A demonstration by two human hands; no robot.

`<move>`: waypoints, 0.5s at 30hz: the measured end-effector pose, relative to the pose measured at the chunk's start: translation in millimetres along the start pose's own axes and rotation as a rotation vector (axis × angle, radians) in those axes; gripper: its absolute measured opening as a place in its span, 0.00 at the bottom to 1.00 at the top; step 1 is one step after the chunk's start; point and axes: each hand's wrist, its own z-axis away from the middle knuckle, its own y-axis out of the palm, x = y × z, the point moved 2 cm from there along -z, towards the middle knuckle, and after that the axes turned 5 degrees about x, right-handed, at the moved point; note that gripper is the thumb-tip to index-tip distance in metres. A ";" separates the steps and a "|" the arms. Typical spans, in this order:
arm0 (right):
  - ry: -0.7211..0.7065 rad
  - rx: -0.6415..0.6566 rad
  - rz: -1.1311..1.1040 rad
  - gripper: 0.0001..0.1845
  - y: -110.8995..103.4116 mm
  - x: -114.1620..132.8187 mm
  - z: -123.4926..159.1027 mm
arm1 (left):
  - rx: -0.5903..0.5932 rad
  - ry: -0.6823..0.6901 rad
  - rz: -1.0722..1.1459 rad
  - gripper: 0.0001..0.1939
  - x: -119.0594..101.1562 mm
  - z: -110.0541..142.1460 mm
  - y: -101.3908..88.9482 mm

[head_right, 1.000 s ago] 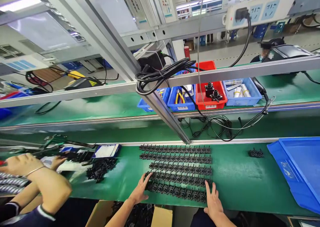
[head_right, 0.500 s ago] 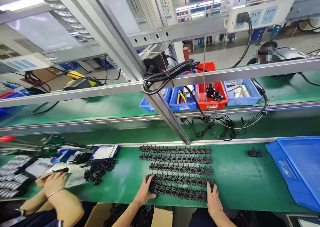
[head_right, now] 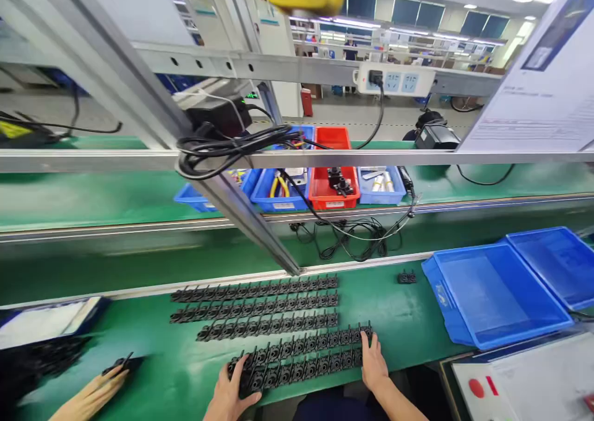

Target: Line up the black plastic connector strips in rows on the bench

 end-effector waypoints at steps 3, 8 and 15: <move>0.023 0.006 0.036 0.61 -18.8 -39.2 -4.1 | 0.001 0.001 0.004 0.49 -41.4 5.5 20.7; 0.004 0.016 0.072 0.59 -55.7 -114.8 -15.7 | 0.008 -0.030 0.030 0.50 -124.7 21.4 47.4; -0.027 0.014 0.121 0.55 -104.1 -220.7 -30.7 | 0.013 -0.029 0.039 0.50 -239.3 37.0 83.7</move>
